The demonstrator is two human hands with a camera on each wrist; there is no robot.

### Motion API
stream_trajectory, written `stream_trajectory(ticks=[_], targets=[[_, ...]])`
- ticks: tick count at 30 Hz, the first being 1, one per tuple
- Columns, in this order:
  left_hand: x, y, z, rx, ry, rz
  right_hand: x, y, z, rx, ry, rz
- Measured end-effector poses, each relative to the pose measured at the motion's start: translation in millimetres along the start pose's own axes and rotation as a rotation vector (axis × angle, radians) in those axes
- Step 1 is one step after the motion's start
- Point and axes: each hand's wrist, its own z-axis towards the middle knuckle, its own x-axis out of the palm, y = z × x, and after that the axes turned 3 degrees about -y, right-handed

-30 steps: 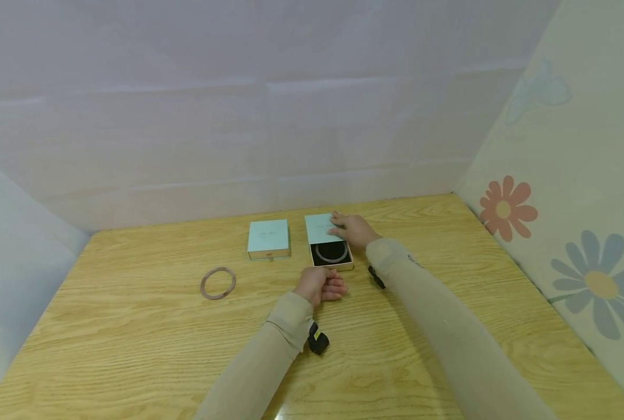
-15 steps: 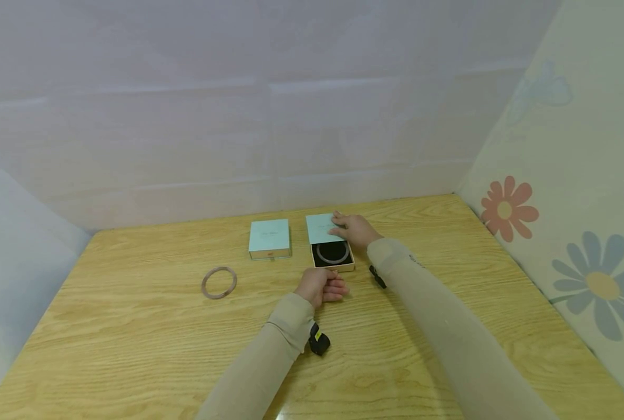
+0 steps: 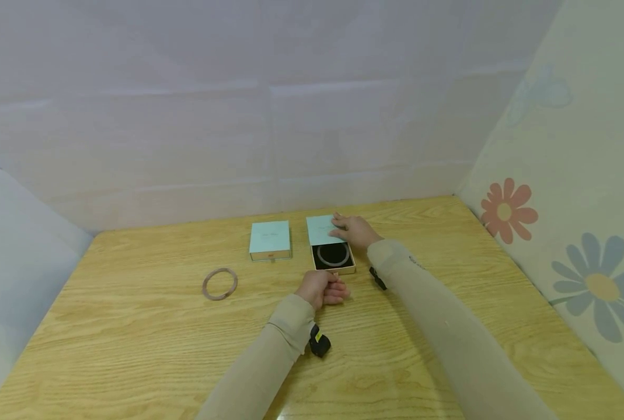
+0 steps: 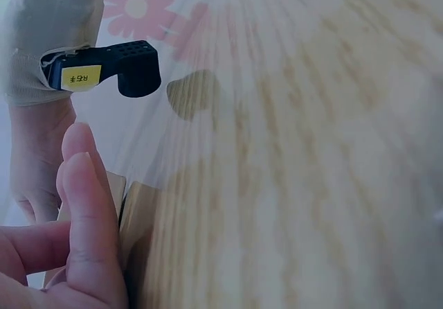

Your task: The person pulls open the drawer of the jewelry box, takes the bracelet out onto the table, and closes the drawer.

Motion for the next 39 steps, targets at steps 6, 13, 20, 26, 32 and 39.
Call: stream_trajectory(ticks=[6, 13, 20, 26, 32, 39], targets=[[0.1, 1.1, -1.5, -0.009, 0.002, 0.005, 2.4, -3.8, 1.1, -0.006, 0.0, 0.004], [0.0, 2.3, -3.4, -0.006, 0.014, 0.015, 1.2, -2.6, 0.2, 0.002, -0.003, 0.01], [0.8, 3.2, -3.4, -0.011, 0.014, 0.021, 1.5, -2.3, 0.1, 0.001, -0.006, 0.012], [1.0, 3.9, -3.7, -0.005, 0.011, 0.022, 0.7, -0.7, -0.1, 0.01, -0.006, 0.031], [1.0, 5.8, -4.7, 0.016, 0.024, 0.018, 0.9, -0.5, -0.1, 0.019, -0.011, 0.032], [1.0, 6.3, -8.0, 0.024, 0.031, 0.017, 1.9, -0.6, 0.3, 0.024, -0.013, 0.047]])
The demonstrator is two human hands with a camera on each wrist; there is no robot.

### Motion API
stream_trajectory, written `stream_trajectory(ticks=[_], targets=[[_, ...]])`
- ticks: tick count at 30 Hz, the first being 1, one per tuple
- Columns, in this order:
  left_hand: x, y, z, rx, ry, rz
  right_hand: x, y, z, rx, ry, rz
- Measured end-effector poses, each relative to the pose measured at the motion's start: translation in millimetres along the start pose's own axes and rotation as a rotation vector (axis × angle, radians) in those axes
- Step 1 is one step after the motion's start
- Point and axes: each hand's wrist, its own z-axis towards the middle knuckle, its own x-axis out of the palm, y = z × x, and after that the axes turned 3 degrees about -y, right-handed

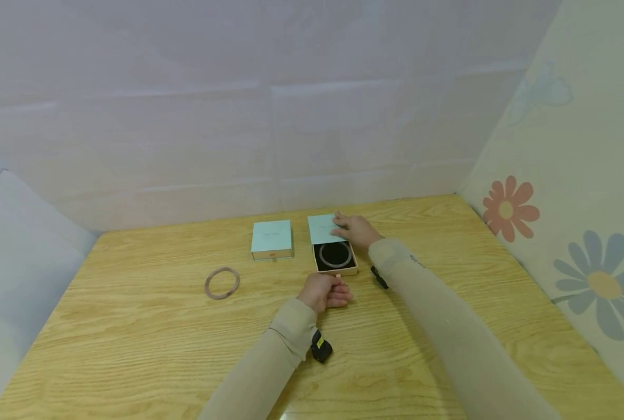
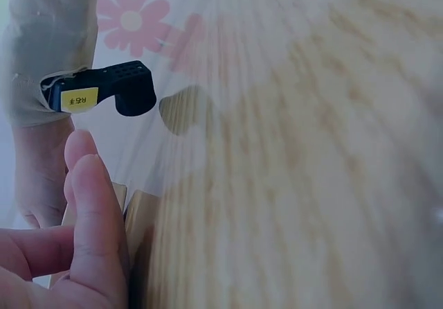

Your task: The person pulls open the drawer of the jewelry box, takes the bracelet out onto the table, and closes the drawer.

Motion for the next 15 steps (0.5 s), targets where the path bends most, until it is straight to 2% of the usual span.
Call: stream_trajectory(ticks=[5, 10, 12, 15], targets=[[-1.0, 0.7, -1.0, 0.003, 0.013, 0.013, 0.1, 0.5, -0.7, -0.004, 0.009, -0.007], [-0.5, 0.1, -4.5, 0.02, 0.026, 0.118, 0.5, 0.5, -0.6, -0.006, 0.015, -0.026], [0.3, -0.9, -6.5, 0.05, 0.026, 0.163, 0.2, 1.4, -1.0, -0.003, 0.013, -0.024], [2.1, -2.7, -8.7, 0.134, 0.016, 0.217, -0.6, 2.3, -1.4, -0.002, 0.015, -0.023]])
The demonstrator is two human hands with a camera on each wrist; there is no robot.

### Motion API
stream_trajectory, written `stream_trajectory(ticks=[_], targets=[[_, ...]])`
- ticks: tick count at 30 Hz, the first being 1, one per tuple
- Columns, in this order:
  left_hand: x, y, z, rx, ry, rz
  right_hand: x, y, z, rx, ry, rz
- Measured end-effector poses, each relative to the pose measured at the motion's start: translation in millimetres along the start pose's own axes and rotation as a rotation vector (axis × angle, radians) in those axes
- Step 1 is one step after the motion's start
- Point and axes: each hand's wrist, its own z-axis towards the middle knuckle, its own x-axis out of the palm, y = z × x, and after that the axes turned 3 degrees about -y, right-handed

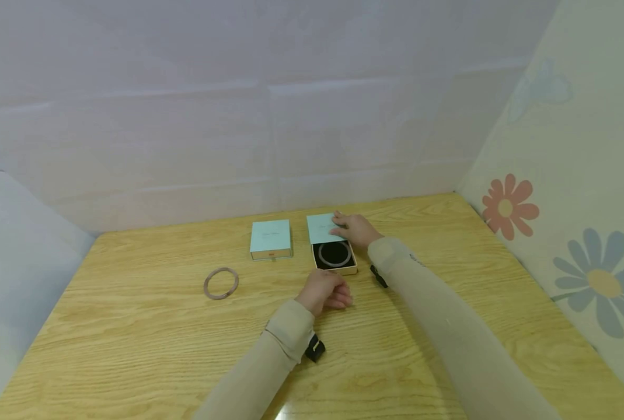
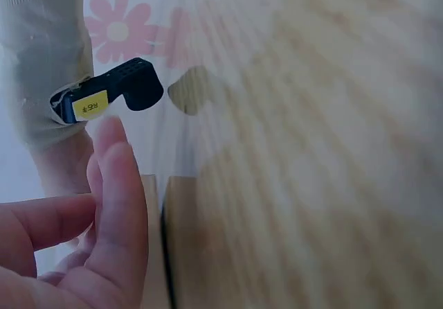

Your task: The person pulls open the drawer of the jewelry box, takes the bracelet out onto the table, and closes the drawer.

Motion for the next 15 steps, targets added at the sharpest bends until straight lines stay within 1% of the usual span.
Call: stream_trajectory(ticks=[4, 6, 9, 11, 13, 15], targets=[[0.9, -4.9, -0.8, 0.138, -0.038, 0.039, -1, 0, -0.6, -0.004, 0.003, -0.003], [0.8, -8.7, -0.8, 0.221, -0.062, 0.085, -1, 0, -0.7, -0.006, 0.002, -0.004], [0.4, -14.9, 0.1, 0.364, -0.11, 0.223, -1, 0, -0.9, -0.014, -0.001, -0.01], [1.3, -19.8, -0.1, 0.435, -0.148, 0.333, -1, -1, -0.7, -0.018, -0.001, -0.017], [2.4, -24.1, -0.4, 0.484, -0.182, 0.441, -1, -2, -0.5, -0.021, 0.0, -0.023], [4.4, -28.0, -1.2, 0.509, -0.204, 0.53, -1, -2, -0.3, -0.022, 0.0, -0.028]])
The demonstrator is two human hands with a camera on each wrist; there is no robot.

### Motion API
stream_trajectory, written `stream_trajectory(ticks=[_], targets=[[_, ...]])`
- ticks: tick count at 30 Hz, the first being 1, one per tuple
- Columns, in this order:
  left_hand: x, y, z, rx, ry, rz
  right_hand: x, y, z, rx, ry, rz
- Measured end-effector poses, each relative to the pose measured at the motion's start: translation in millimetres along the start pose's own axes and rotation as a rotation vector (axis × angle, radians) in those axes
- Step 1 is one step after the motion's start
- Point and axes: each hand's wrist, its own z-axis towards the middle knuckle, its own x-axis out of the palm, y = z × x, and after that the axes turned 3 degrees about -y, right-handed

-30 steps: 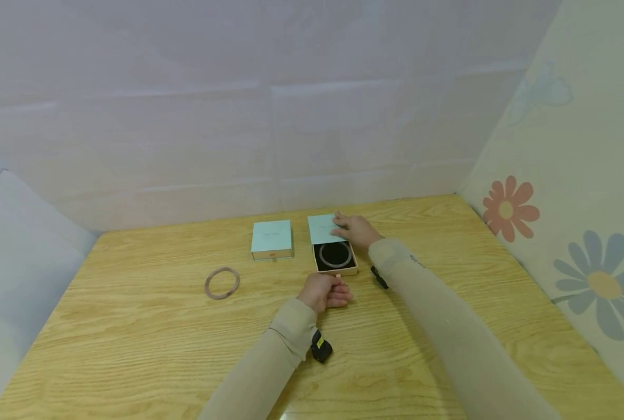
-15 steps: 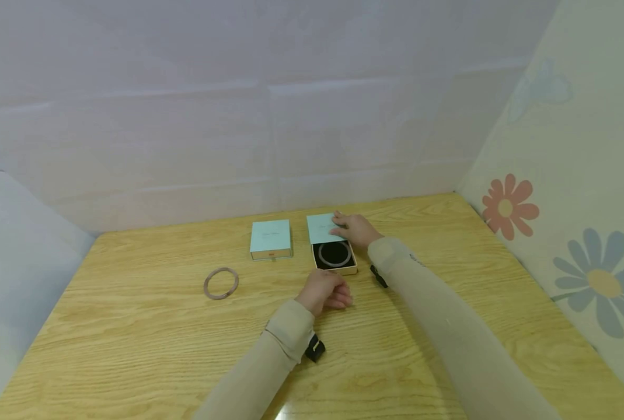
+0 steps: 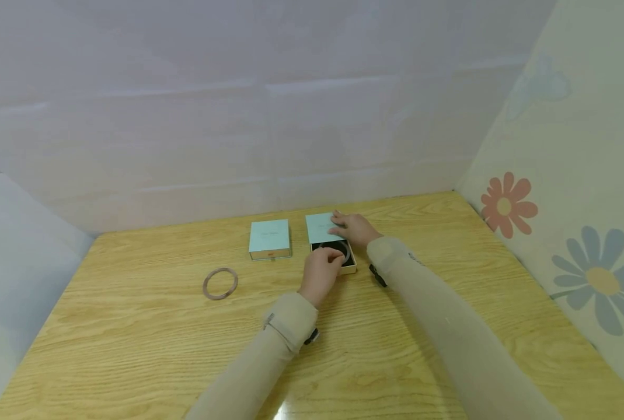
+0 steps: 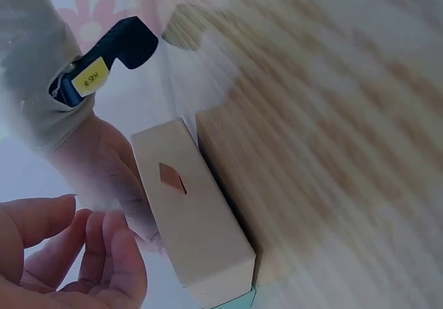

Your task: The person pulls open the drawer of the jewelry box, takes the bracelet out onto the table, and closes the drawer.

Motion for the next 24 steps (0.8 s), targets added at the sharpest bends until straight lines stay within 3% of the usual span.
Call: stream_trajectory(ticks=[4, 11, 24], targets=[[2.0, -5.1, 3.7, 0.047, 0.006, 0.138, -1, 0, 0.2, 0.004, 0.001, 0.005], [9.3, -3.9, 11.8, 0.093, 0.009, 0.273, 1, -3, 0.9, 0.0, 0.007, 0.006], [21.6, 0.5, 23.8, 0.079, 0.059, 0.407, 0, -1, 0.4, 0.004, 0.012, 0.007]])
